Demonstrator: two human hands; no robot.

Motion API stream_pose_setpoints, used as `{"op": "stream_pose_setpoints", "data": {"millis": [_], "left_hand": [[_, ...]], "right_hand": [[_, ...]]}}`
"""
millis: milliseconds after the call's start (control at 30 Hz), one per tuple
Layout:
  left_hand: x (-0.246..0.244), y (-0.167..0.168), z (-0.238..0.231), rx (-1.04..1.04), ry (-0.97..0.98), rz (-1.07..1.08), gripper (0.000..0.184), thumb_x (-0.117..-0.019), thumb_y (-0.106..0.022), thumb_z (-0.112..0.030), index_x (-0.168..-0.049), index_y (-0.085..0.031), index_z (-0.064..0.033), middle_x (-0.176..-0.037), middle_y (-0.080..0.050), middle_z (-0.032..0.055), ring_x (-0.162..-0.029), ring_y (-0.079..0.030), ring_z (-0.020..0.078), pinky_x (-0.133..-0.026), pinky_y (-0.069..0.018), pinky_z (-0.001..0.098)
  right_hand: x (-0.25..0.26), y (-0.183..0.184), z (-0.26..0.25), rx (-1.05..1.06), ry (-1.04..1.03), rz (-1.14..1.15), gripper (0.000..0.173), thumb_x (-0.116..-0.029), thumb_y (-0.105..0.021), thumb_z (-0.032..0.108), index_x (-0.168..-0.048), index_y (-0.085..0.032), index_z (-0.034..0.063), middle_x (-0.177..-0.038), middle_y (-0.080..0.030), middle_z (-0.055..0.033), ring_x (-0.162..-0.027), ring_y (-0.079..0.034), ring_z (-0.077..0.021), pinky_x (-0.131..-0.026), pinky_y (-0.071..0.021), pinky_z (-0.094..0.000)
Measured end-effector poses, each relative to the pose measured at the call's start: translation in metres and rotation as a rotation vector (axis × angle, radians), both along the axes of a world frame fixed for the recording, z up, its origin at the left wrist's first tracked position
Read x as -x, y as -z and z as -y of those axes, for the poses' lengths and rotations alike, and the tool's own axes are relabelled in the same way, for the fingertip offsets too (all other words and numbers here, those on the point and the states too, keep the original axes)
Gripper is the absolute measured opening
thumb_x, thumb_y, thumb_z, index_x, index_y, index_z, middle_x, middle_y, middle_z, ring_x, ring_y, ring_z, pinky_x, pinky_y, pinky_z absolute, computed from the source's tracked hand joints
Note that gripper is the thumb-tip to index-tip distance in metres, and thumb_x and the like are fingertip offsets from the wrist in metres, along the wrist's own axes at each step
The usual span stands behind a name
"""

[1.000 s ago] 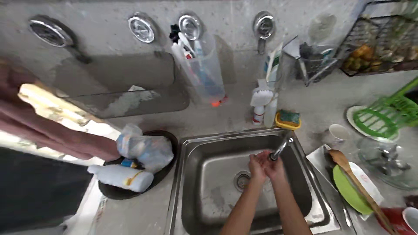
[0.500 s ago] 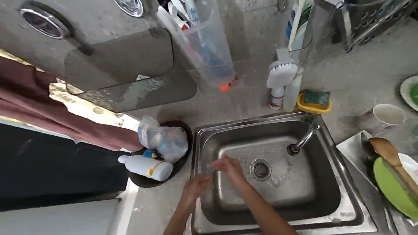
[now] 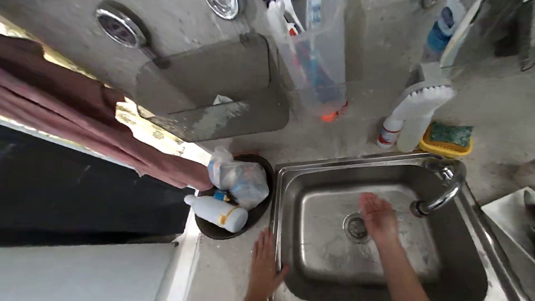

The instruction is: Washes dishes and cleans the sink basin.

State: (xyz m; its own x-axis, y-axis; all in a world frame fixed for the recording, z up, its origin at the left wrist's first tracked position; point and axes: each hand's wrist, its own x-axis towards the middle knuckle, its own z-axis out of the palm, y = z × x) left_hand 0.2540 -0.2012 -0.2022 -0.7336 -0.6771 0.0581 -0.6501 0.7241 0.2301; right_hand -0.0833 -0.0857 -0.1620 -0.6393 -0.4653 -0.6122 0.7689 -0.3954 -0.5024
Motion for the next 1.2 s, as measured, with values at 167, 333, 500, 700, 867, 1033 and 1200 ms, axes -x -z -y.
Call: {"op": "stream_pose_setpoints", "data": {"millis": [167,333,500,700,867,1033,1200], "left_hand": [[0.076,-0.001,0.045,-0.029,-0.05,0.134,0.089,-0.0865,-0.071,-0.036,-0.152,-0.036,0.0128,-0.163,-0.025,0.0311,-0.152,-0.023,0.0488,-0.122,-0.0185,0.0621],[0.133,-0.017,0.075,-0.175,-0.161,0.297,0.094,-0.0914,-0.071,-0.038,-0.16,-0.022,0.004,-0.17,-0.009,0.0239,-0.157,-0.009,0.0415,-0.126,-0.0085,0.0555],[0.119,-0.013,0.056,-0.181,-0.068,0.332,0.098,-0.0911,-0.069,-0.039,-0.158,-0.019,0.0118,-0.166,-0.01,0.0323,-0.157,-0.01,0.0429,-0.127,-0.0075,0.0541],[0.074,-0.059,-0.023,-0.42,-0.156,0.578,0.095,-0.0956,-0.066,-0.042,-0.156,-0.018,0.0144,-0.166,-0.008,0.0327,-0.157,-0.012,0.0424,-0.126,-0.0118,0.0527],[0.063,-0.033,-0.005,-0.277,-0.026,0.44,0.092,-0.0948,-0.065,-0.041,-0.156,-0.024,0.013,-0.165,-0.017,0.0313,-0.156,-0.017,0.0414,-0.125,-0.0078,0.0584],[0.112,-0.017,0.05,-0.119,-0.046,0.269,0.086,-0.0958,-0.065,-0.04,-0.155,-0.029,0.0109,-0.165,-0.023,0.0288,-0.154,-0.024,0.0404,-0.124,-0.0122,0.0608],[0.17,-0.021,0.101,-0.215,-0.08,0.313,0.091,-0.0967,-0.066,-0.036,-0.16,-0.016,0.0077,-0.168,-0.008,0.0281,-0.158,-0.005,0.039,-0.125,0.0024,0.0577]], "right_hand": [[-0.068,-0.033,0.112,0.007,-0.681,-0.105,0.042,-0.1138,-0.028,0.021,-0.134,-0.05,-0.0085,-0.123,-0.066,-0.0219,-0.107,-0.068,-0.0241,-0.094,-0.0547,-0.0363],[-0.072,-0.024,0.095,-0.052,-0.774,-0.076,0.039,-0.1125,-0.034,0.018,-0.132,-0.052,-0.0105,-0.123,-0.066,-0.0213,-0.106,-0.069,-0.022,-0.093,-0.0552,-0.0337],[-0.002,0.016,0.008,-0.031,-0.093,0.115,0.042,-0.1118,-0.021,0.024,-0.133,-0.043,-0.0048,-0.116,-0.067,-0.0167,-0.102,-0.071,-0.02,-0.088,-0.0587,-0.0318],[0.044,0.001,-0.071,-0.07,0.162,0.157,0.037,-0.1126,-0.02,0.032,-0.112,-0.049,0.0087,-0.093,-0.068,-0.0012,-0.083,-0.071,-0.0076,-0.074,-0.0599,-0.0227],[0.038,-0.008,-0.058,-0.08,0.15,0.1,0.036,-0.1126,-0.021,0.03,-0.106,-0.049,0.0089,-0.088,-0.068,-0.0003,-0.08,-0.071,-0.0088,-0.074,-0.0602,-0.0237],[0.013,-0.022,0.033,-0.054,-0.047,-0.067,0.041,-0.1119,-0.021,0.025,-0.122,-0.049,-0.0028,-0.1,-0.067,-0.0099,-0.089,-0.071,-0.0159,-0.082,-0.059,-0.0312],[-0.026,-0.036,0.134,0.066,-0.489,-0.207,0.047,-0.1139,-0.02,0.023,-0.141,-0.044,-0.0066,-0.134,-0.061,-0.0219,-0.117,-0.065,-0.0256,-0.099,-0.0524,-0.0387]]}}
